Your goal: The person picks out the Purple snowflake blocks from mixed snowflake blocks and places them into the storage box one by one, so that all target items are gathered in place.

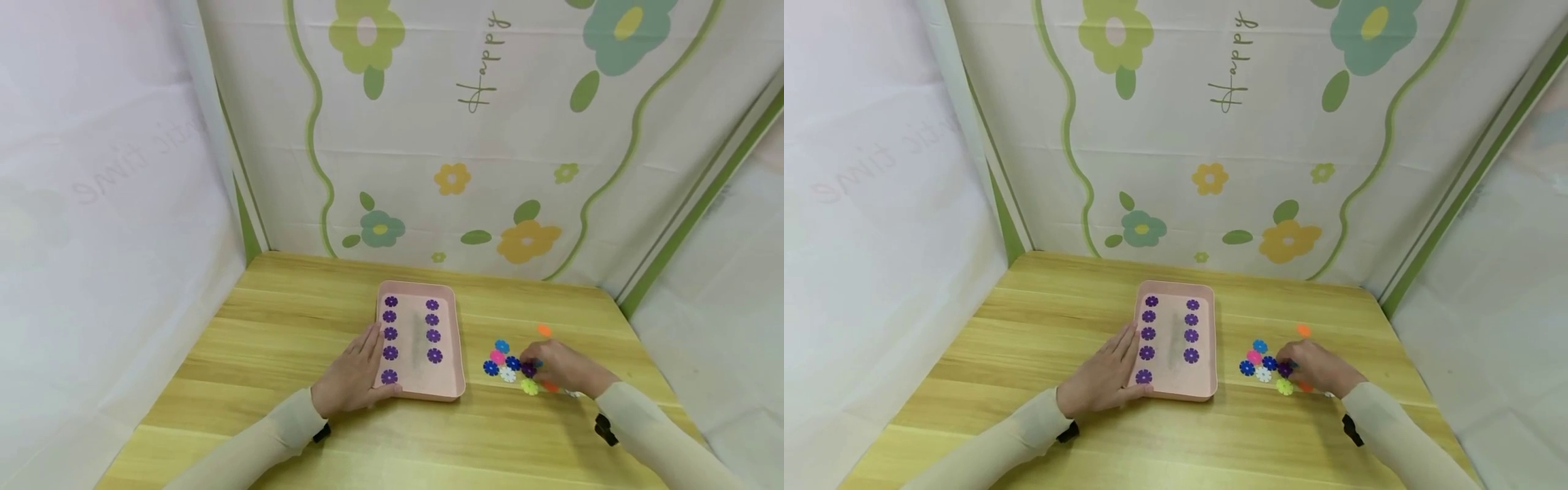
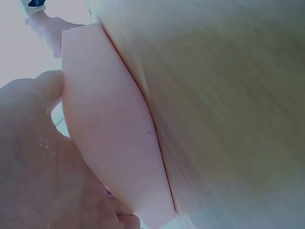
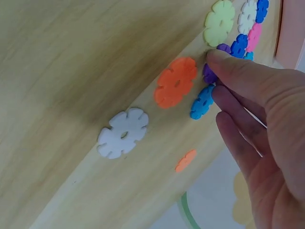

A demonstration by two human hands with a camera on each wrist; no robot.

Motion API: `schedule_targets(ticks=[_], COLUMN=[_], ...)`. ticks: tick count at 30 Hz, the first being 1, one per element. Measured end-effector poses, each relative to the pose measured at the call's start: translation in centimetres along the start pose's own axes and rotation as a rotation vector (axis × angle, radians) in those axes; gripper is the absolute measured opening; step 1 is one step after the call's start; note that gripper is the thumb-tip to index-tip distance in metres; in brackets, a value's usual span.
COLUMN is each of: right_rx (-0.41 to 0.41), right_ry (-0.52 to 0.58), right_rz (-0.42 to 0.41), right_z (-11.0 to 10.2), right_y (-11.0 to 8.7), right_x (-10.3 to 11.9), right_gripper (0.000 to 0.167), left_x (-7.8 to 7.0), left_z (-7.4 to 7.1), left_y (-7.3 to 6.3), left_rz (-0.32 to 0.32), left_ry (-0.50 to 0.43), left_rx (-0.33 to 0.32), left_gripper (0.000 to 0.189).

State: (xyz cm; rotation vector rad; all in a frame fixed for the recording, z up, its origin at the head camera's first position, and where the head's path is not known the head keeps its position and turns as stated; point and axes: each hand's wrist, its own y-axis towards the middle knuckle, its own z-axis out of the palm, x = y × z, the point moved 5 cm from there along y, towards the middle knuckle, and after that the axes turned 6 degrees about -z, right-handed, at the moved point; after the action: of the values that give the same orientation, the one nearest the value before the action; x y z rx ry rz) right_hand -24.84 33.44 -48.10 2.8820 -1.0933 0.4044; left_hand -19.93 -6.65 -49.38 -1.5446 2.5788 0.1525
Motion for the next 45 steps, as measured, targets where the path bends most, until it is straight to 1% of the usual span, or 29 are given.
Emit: schedule_targets(ticks=[5, 7, 13, 19, 24, 28, 31, 36, 39, 42, 45], right_rx=[0.009, 0.021, 0.060, 0.071, 0.108, 0.138, 0.163, 0.202, 0.221, 0.238, 0.255], right_ry=[0.075, 0.112, 0.156, 0.257, 0.323, 0.365, 0.387, 0.420, 0.422, 0.415, 0.405], right_rz=[-0.015, -0.006, 0.006, -0.046, -0.044, -0.032, -0.025, -0.060, -0.074, -0.064, -0.068], right_z=[-0.1, -0.2, -0.5, -1.7, -3.1, -3.8, -4.0, -3.8, -3.6, -3.4, -3.1], right_y=[0.5, 0.8, 1.4, 2.0, 3.2, 4.4, 5.7, 8.5, 10.4, 12.0, 13.5], right_x=[-0.3, -0.5, -0.7, -0.6, 0.0, 0.9, 2.0, 4.4, 5.9, 7.2, 8.6], right_gripper=[0.027, 0.025, 0.018, 0.013, 0.016, 0.021, 0.021, 0.020, 0.019, 0.016, 0.013], left_x=[0.1, 0.2, 0.1, 0.1, 0.1, 0.1, 0.0, 0.1, 0.2, 0.3, 0.3], left_z=[0.4, 0.5, 0.5, 0.7, 0.6, 0.4, 0.3, 0.4, 0.7, 0.8, 0.8], left_y=[0.1, 0.2, 0.1, 0.1, 0.2, 0.1, 0.0, -0.2, -0.1, 0.0, 0.0], left_rz=[-0.009, -0.014, -0.008, -0.006, -0.003, 0.001, 0.009, 0.014, 0.009, 0.006, -0.005], left_ry=[0.000, 0.000, -0.003, -0.003, -0.001, -0.002, -0.020, -0.048, -0.043, -0.030, -0.014], left_rx=[0.018, 0.024, 0.021, 0.021, 0.012, 0.002, -0.012, -0.028, -0.030, -0.030, -0.011], left_gripper=[0.107, 0.108, 0.108, 0.109, 0.108, 0.107, 0.106, 0.106, 0.106, 0.106, 0.107])
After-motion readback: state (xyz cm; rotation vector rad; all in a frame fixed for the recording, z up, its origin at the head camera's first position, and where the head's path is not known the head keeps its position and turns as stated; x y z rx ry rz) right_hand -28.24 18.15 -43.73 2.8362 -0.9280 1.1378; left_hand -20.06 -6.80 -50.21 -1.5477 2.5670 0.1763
